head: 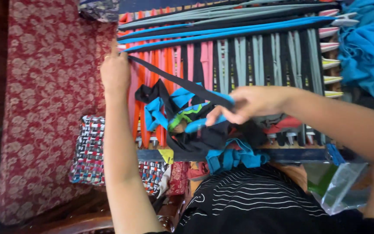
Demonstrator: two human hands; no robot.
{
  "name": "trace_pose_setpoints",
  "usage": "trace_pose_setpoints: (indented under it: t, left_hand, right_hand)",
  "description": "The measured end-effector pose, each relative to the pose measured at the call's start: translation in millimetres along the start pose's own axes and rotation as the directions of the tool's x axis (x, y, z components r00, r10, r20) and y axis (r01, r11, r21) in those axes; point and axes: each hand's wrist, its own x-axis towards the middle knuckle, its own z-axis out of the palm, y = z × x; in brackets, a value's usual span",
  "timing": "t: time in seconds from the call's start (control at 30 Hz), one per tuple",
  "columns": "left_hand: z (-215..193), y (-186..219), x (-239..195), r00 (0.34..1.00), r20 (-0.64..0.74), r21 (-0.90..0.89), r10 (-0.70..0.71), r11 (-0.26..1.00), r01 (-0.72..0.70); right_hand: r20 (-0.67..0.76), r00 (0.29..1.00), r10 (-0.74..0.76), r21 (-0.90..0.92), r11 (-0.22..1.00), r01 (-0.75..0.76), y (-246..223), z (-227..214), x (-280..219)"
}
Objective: Weaving fabric strips through a wooden frame to create a rug
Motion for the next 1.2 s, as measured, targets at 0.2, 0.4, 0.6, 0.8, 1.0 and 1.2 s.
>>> trace_pose_setpoints:
  t: [0.2, 0.4, 0.6, 0.8, 1.0, 1.2]
  left_hand:
    - [51, 2, -3, 0.989, 0.063, -0.042, -0.132, 0.990, 0.135]
    - [50, 4, -3, 0.988, 0.062, -0.060, -0.143, 0.987, 0.147]
    - [59, 8, -2, 0.984, 0.093, -0.032, -0.152, 0.987, 0.155]
    - [51, 5, -6, 0.984, 0.099, -0.052, -0.145, 0.987, 0.151]
    - [41, 2, -5, 0.977, 0.145, -0.301, -0.158, 0.933, 0.195]
    - [60, 5, -11, 0.982, 0.062, -0.275, -0.181, 0.942, 0.191]
  right_hand:
    - [-0.007, 0.997, 0.078, 0.001, 0.997, -0.078, -9, -77, -90]
    - [-0.479, 0.677, 0.559, -0.520, 0.441, -0.732, -55, -111, -122]
    - [-0.372, 0.826, -0.424, -0.900, -0.056, -0.433, -67, -145, -64]
    - [-0.083, 0.802, -0.592, -0.908, -0.288, -0.306, -27, -194, 63]
    - [-0.108, 0.851, -0.514, -0.771, -0.497, -0.398, -25, -188, 100]
    - [0.100, 0.809, -0.580, -0.740, -0.587, -0.329, -17, -174, 115]
